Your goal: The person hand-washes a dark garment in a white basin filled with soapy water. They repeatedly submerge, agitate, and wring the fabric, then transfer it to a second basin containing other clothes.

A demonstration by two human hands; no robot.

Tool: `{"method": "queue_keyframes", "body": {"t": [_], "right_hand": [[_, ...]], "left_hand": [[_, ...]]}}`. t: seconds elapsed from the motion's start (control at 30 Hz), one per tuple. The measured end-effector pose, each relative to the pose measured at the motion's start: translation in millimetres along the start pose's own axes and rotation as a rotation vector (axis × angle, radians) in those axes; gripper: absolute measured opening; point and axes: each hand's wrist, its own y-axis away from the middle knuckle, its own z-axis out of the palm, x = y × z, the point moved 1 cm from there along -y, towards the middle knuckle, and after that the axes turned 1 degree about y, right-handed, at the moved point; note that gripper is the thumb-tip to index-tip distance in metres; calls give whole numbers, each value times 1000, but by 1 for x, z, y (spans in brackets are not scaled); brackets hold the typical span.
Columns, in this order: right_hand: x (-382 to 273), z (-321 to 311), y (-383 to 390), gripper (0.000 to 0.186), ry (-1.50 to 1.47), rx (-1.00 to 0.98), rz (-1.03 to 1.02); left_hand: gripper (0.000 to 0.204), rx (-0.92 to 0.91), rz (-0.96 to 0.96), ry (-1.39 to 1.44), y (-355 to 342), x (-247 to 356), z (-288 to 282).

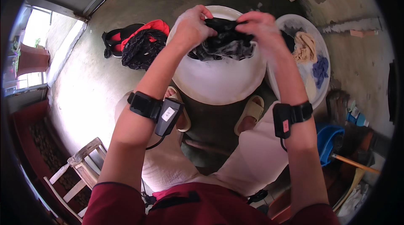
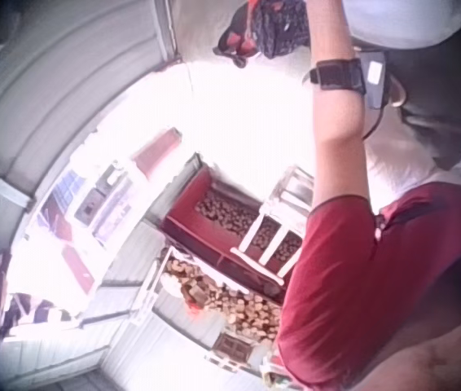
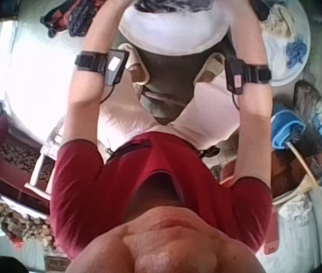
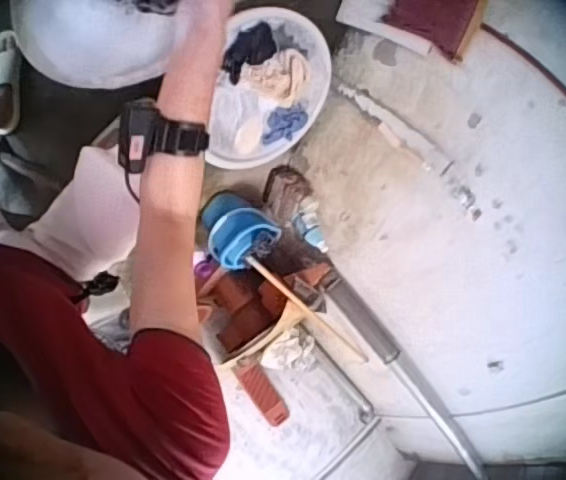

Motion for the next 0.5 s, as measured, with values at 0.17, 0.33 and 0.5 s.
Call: {"method": "queue_keyframes", "body": {"t": [0.17, 0.33, 0.5], "right_hand": [[-37, -19, 24, 32, -772, 100, -176], [-54, -32, 26, 27, -1063, -19, -238], [-48, -16, 28, 26, -1114, -59, -242]], "left_hand": [[57, 98, 224, -67, 16, 25, -3], [43, 420, 379, 126, 26, 48, -2], [32, 184, 459, -19, 31, 51, 24]]}}
